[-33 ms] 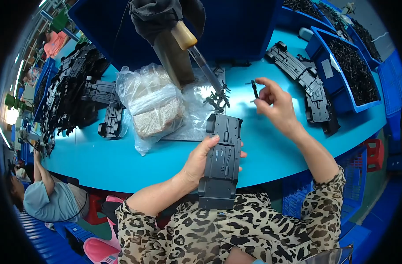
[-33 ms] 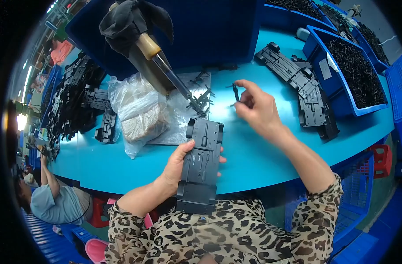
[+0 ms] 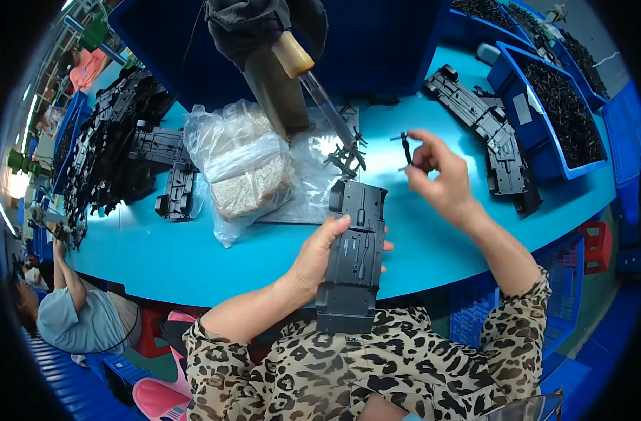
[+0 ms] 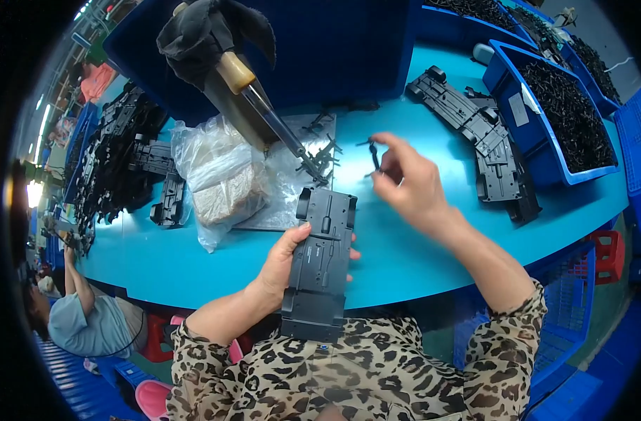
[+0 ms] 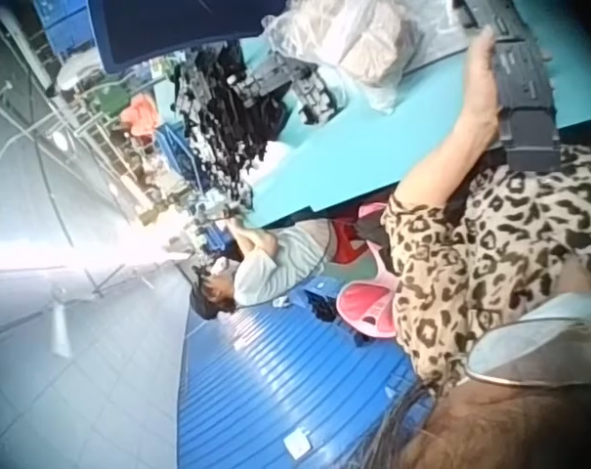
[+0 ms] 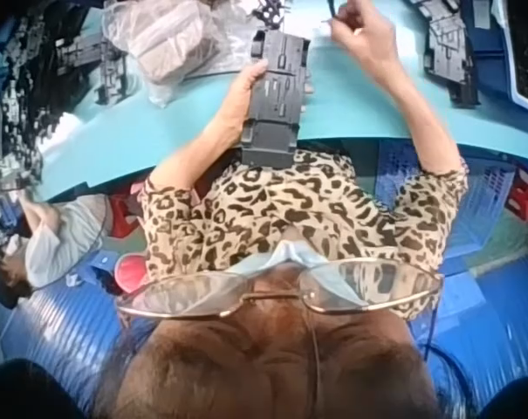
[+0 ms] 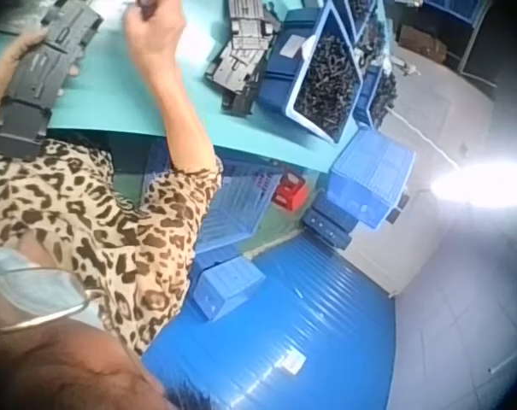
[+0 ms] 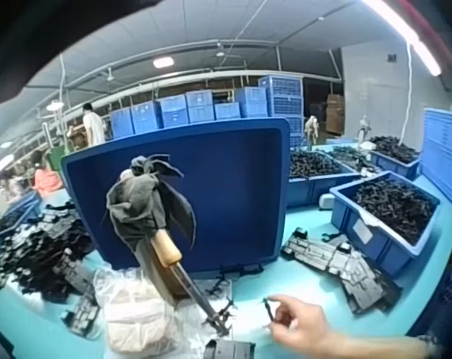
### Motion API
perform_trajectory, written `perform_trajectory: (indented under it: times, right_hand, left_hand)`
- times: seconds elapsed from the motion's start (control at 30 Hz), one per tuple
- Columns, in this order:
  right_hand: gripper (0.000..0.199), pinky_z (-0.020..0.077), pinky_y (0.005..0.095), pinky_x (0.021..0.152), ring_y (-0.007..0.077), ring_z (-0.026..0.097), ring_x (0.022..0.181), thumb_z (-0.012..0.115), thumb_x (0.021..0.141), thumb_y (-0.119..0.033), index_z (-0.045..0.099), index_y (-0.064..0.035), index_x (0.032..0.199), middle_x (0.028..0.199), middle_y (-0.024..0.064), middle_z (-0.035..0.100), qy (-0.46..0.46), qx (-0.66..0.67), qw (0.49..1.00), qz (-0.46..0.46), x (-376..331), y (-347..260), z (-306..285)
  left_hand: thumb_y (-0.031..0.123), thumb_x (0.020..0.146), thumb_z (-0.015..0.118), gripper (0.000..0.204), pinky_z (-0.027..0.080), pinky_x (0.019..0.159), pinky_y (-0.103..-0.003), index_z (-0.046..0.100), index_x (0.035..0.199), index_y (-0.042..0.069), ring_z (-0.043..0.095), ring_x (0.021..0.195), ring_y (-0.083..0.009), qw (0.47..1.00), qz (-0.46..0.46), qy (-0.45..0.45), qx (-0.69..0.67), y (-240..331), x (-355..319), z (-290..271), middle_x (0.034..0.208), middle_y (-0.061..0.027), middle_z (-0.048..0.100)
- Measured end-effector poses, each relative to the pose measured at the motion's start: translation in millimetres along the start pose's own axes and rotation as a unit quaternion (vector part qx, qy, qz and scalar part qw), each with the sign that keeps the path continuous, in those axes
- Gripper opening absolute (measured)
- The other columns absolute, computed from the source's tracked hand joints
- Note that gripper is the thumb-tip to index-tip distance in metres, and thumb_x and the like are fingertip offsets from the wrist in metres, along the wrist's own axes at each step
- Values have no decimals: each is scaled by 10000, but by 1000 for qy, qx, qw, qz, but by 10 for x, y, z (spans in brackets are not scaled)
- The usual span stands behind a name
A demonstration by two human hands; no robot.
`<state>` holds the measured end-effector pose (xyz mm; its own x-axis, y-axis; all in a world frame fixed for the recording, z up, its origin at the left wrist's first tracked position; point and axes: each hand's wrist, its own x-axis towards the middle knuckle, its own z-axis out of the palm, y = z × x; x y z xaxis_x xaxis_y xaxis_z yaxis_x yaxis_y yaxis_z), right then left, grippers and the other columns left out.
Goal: Assemble the chassis and components of a plastic toy truck using an electric screwdriver.
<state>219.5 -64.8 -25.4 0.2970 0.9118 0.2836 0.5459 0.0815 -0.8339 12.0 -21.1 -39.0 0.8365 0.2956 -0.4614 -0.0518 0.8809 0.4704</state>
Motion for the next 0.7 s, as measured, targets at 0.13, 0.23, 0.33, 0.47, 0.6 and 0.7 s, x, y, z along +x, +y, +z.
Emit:
perform_trajectory:
  times: [0.13, 0.23, 0.33, 0.47, 0.6, 0.7]
  right_hand:
    - [446, 408, 313, 534, 214, 499, 577, 586, 596, 18, 462, 26, 1024, 692, 90, 495, 17, -192, 947, -258, -227, -122, 187]
    - [481, 373, 313, 579, 216, 479, 614, 593, 574, -17, 457, 23, 1033, 743, 81, 496, -41, -269, 912, -307, -269, -168, 218]
    - [454, 375, 311, 595, 220, 486, 638, 584, 603, -44, 467, 18, 1037, 768, 87, 491, -122, -272, 903, -310, -273, -275, 193]
    - [384, 378, 311, 599, 214, 511, 678, 604, 629, -81, 516, -7, 995, 834, 94, 524, -142, -217, 931, -255, -280, -361, 176]
    - [296, 389, 310, 597, 206, 558, 698, 607, 670, -97, 545, -39, 954, 834, 81, 571, -134, -133, 965, -179, -267, -337, 194]
    - [274, 425, 308, 549, 213, 572, 638, 592, 678, -35, 544, -44, 947, 762, 85, 576, -120, -56, 987, -93, -292, -314, 235]
  left_hand:
    - [263, 860, 347, 340, 523, 638, -380, 311, 1119, 46, 568, 850, -293, 999, -29, -35, -25, -23, -4, -12, 1052, -188, 484]
    - [218, 858, 355, 297, 529, 629, -371, 287, 1109, 74, 588, 788, -284, 1000, 16, 7, 3, -22, -41, 122, 1007, -193, 499]
    - [201, 856, 370, 287, 533, 621, -351, 300, 1101, 69, 595, 759, -263, 999, 33, 6, 16, -22, -42, 112, 975, -169, 510]
    - [193, 853, 391, 308, 535, 599, -318, 303, 1116, 59, 593, 773, -231, 998, 46, 44, 24, -66, 6, 5, 950, -141, 510]
    - [189, 852, 399, 333, 535, 580, -295, 293, 1137, 52, 590, 788, -220, 997, 49, 13, 53, -46, -56, 106, 948, -123, 503]
    - [187, 849, 401, 336, 527, 557, -274, 293, 1134, 45, 586, 797, -220, 998, 38, -4, 58, -29, -49, 115, 959, -116, 483]
